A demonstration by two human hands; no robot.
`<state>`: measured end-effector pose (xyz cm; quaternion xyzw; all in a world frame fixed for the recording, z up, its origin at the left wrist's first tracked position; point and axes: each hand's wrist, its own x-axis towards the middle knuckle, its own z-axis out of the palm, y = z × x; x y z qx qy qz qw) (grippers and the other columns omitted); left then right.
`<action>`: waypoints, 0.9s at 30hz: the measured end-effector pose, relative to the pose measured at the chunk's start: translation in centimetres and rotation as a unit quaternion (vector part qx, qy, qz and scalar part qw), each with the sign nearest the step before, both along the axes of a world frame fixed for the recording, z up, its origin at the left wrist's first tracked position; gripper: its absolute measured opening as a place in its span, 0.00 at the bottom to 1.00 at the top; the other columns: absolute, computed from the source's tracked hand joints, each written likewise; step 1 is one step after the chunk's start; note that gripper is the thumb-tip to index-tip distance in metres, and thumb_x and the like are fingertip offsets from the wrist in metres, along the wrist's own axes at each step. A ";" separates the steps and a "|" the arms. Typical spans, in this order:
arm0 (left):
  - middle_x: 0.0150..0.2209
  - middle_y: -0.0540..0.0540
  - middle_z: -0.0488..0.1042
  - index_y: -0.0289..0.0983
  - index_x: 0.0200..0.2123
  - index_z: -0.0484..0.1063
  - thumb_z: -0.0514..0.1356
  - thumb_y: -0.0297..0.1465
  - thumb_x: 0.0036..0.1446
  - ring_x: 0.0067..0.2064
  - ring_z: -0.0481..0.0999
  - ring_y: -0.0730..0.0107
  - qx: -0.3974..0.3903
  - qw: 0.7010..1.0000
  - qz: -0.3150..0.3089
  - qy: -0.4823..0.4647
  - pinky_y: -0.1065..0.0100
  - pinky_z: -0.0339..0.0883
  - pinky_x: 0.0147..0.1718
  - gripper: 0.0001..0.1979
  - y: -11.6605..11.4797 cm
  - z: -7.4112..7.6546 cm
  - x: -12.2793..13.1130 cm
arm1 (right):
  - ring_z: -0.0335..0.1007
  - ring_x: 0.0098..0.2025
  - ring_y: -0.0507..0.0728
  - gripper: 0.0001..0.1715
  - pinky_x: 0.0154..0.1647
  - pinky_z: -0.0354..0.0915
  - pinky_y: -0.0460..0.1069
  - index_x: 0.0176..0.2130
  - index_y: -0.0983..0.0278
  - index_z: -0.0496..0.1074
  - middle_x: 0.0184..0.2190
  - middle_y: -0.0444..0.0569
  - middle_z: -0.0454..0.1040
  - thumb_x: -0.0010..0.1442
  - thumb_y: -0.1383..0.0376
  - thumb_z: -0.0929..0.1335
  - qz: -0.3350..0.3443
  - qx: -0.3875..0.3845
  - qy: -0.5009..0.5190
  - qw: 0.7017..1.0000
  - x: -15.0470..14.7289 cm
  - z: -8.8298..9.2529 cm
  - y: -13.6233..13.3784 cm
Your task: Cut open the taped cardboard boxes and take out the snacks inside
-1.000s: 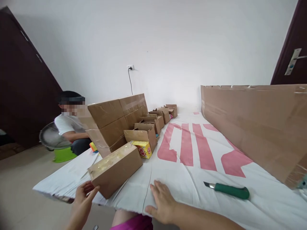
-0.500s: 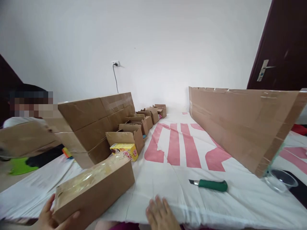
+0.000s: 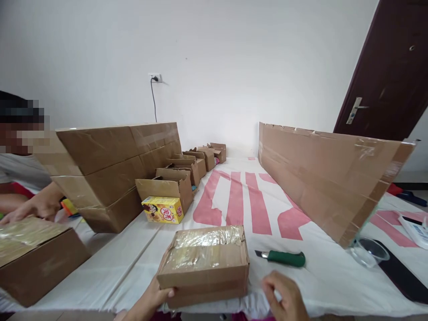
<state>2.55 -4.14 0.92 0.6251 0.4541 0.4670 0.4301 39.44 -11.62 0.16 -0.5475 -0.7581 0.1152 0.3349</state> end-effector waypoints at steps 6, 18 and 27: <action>0.68 0.37 0.48 0.42 0.68 0.37 0.65 0.61 0.33 0.67 0.48 0.38 0.002 0.995 -0.081 -0.050 0.47 0.48 0.63 0.66 0.4 -1.0 -0.6 | 0.69 0.52 0.65 0.20 0.54 0.63 0.62 0.48 0.59 0.75 0.49 0.54 0.75 0.57 0.60 0.64 -0.122 0.014 -0.135 0.983 5.5 -0.5 4.1; 0.69 0.38 0.46 0.42 0.68 0.42 0.67 0.59 0.32 0.67 0.47 0.38 0.033 0.989 -0.126 -0.075 0.46 0.42 0.64 0.64 0.7 -1.4 -1.1 | 0.74 0.45 0.64 0.22 0.44 0.69 0.56 0.46 0.60 0.74 0.44 0.55 0.77 0.63 0.55 0.58 -0.084 -0.047 -0.162 0.982 6.1 2.6 8.4; 0.69 0.38 0.46 0.42 0.68 0.42 0.67 0.58 0.32 0.68 0.46 0.37 0.029 0.988 -0.131 -0.077 0.45 0.42 0.64 0.64 0.7 -0.8 -1.0 | 0.75 0.45 0.57 0.22 0.45 0.66 0.50 0.55 0.54 0.68 0.48 0.46 0.77 0.68 0.56 0.56 0.114 0.006 -0.152 0.982 -5.9 16.0 9.8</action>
